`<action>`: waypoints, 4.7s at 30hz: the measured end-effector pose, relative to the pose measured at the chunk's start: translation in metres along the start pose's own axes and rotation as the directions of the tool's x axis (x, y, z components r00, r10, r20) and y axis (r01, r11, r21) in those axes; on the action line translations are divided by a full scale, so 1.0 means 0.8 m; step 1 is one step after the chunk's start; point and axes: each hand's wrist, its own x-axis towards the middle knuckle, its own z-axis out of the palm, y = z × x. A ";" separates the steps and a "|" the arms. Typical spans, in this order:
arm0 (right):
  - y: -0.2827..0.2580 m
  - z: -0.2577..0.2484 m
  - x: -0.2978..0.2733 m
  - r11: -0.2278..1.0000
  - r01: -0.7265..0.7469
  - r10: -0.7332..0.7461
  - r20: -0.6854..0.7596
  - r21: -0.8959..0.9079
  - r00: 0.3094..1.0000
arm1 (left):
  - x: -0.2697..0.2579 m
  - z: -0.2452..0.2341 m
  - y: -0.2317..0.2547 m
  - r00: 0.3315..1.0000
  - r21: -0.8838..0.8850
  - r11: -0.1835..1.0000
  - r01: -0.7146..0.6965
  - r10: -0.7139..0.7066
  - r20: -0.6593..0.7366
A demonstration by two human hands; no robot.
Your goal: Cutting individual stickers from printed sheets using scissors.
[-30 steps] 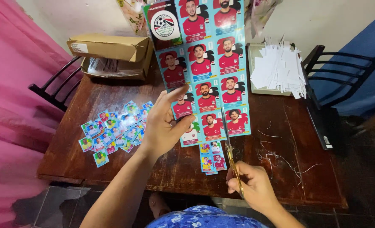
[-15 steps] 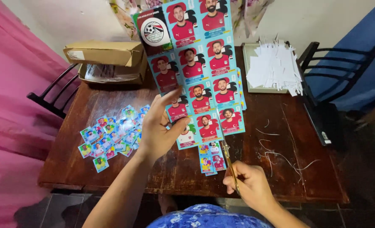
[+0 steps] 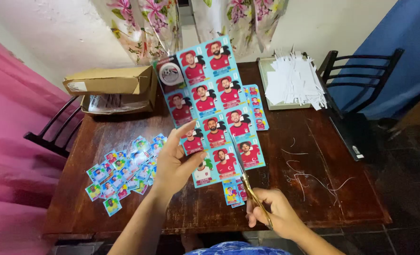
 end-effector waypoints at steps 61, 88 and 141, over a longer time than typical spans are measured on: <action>0.029 0.037 0.008 0.976 -0.210 0.216 -0.261 0.052 0.941 | -0.052 0.003 -0.021 0.992 -0.038 0.992 0.122 -0.122 0.016; 0.026 0.003 0.030 0.992 -0.111 0.105 -0.113 -0.054 0.988 | -0.047 0.008 -0.060 0.978 0.013 0.978 0.208 -0.208 -0.001; 0.087 -0.004 0.069 0.993 -0.113 0.102 -0.226 -0.036 0.969 | -0.077 0.006 -0.096 0.902 -0.106 0.896 0.432 -0.427 0.068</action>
